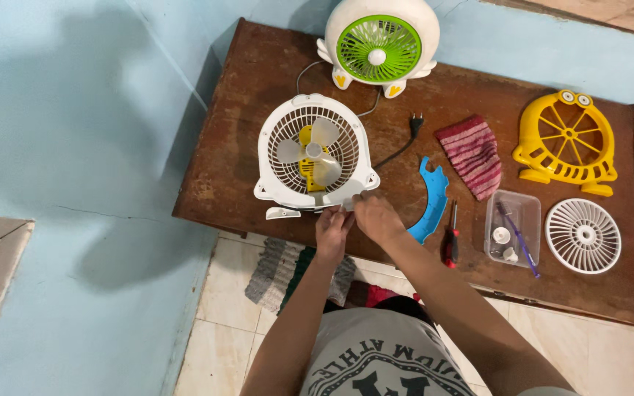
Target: The person uses a screwdriver to remove screws from a white desk fan, then detaches the front grille and separates the yellow fan blade assembly from the motor housing. The person places the removed parts on the table.
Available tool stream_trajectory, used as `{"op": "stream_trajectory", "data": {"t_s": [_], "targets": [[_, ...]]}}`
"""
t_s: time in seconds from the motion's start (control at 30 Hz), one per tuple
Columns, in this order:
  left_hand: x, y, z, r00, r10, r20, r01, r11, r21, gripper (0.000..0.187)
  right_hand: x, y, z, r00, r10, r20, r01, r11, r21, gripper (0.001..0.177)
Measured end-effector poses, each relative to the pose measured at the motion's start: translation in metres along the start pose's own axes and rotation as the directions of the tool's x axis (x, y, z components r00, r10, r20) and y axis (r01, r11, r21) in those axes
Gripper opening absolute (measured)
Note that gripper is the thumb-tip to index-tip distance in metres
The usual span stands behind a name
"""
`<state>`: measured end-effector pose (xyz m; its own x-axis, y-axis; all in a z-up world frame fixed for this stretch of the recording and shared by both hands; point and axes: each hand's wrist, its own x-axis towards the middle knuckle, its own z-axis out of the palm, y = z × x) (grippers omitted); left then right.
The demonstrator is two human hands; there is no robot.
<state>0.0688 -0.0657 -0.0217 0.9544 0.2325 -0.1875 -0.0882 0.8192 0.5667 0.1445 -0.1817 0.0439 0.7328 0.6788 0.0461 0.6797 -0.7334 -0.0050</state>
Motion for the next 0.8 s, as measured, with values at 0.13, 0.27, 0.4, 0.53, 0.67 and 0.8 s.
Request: {"op": "stream_trajectory", "data": {"t_s": [0.13, 0.27, 0.4, 0.53, 0.67, 0.8], "targets": [[-0.001, -0.005, -0.002, 1.000, 0.020, -0.023, -0.020, 0.999, 0.025, 0.016, -0.003, -0.004, 0.004, 0.997, 0.025, -0.068, -0.025, 1.000, 0.010, 0.031], [0.000, -0.006, -0.005, 0.996, -0.007, -0.085, 0.010, 0.999, 0.031, 0.016, -0.001, -0.016, -0.001, 0.997, 0.078, 0.017, -0.078, 0.997, -0.018, 0.032], [0.001, 0.000, -0.004, 0.996, 0.018, -0.082, -0.013, 0.998, 0.061, 0.015, 0.003, -0.014, -0.014, 0.985, 0.134, 0.112, -0.148, 0.980, 0.131, 0.023], [0.000, 0.008, -0.004, 0.999, -0.024, -0.044, 0.022, 0.999, -0.049, 0.019, -0.003, -0.002, -0.021, 0.989, 0.130, 0.067, -0.146, 0.919, 0.366, 0.020], [0.000, 0.008, 0.001, 0.990, -0.133, -0.050, 0.122, 0.975, -0.187, 0.028, -0.009, 0.000, -0.018, 0.995, 0.079, -0.061, -0.050, 0.925, 0.377, 0.020], [0.001, 0.005, 0.000, 0.991, -0.110, -0.080, 0.095, 0.980, -0.173, 0.030, -0.018, 0.000, -0.014, 0.997, 0.048, -0.065, -0.027, 0.955, 0.296, 0.025]]}}
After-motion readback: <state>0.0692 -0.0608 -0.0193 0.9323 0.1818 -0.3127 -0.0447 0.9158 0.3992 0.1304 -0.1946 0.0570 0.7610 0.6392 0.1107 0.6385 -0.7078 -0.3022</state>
